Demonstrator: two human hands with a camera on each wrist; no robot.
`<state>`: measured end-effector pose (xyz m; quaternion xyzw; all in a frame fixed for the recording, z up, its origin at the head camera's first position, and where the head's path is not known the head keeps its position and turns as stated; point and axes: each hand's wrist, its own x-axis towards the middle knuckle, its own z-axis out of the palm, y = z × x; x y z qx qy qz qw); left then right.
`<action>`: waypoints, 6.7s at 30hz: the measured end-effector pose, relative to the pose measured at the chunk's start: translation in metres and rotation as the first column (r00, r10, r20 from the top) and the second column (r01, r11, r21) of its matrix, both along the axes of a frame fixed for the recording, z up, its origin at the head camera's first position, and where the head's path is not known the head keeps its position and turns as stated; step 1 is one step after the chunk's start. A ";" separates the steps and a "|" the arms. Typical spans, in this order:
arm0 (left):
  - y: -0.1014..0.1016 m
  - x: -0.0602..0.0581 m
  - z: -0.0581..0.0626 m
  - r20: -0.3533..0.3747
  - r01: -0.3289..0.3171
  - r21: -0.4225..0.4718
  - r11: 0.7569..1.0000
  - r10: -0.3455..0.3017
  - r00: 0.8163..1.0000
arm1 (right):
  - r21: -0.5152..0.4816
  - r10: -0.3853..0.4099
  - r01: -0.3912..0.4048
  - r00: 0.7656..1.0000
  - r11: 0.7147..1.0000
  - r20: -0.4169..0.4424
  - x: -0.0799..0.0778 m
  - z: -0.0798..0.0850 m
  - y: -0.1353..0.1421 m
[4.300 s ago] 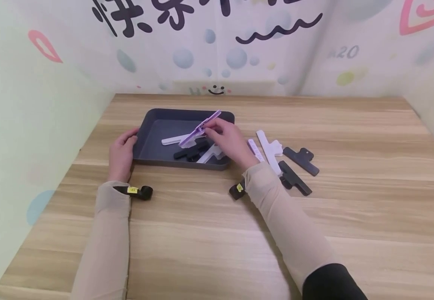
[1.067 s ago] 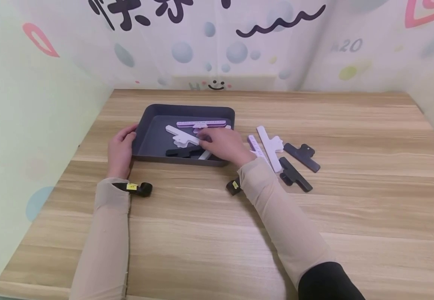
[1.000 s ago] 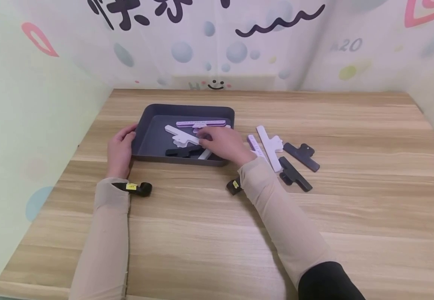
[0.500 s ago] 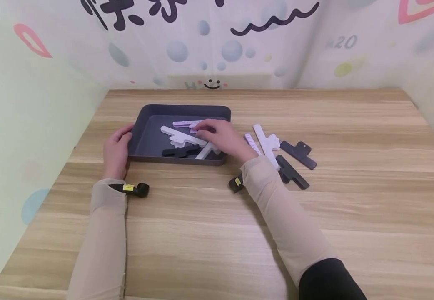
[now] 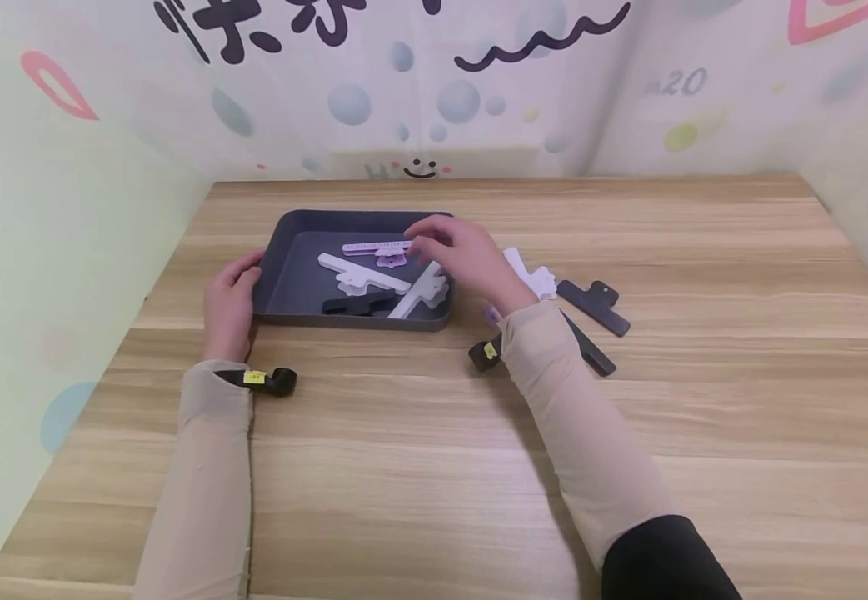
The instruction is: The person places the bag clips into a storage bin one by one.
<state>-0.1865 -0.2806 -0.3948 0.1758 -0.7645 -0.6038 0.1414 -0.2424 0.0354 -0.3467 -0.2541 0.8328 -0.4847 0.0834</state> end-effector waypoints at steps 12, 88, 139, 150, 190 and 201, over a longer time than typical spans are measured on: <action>0.001 0.002 0.001 0.018 -0.005 0.002 1.000 0.005 1.000 | 0.047 -0.048 0.049 0.999 0.998 -0.015 0.001 0.010 0.030; 0.002 0.004 0.002 0.026 0.002 0.001 1.000 -0.002 1.000 | 0.445 -0.146 -0.046 0.910 0.894 0.387 -0.007 -0.017 0.198; 0.003 0.005 0.004 0.040 -0.005 -0.005 1.000 0.005 0.999 | 0.298 -0.247 0.167 0.935 0.940 0.255 -0.011 -0.013 0.171; 0.002 0.003 0.001 0.020 -0.004 -0.012 1.000 0.004 1.000 | 0.152 -0.311 0.283 0.924 0.947 0.220 -0.009 -0.007 0.151; -0.007 0.005 -0.002 0.026 -0.010 -0.027 1.000 0.011 1.000 | -0.399 -0.207 0.417 0.857 0.817 0.473 0.017 -0.016 0.003; -0.006 0.001 -0.002 0.004 -0.005 -0.047 0.999 0.005 1.000 | -0.412 -0.146 0.376 0.859 0.830 0.491 0.024 -0.008 -0.032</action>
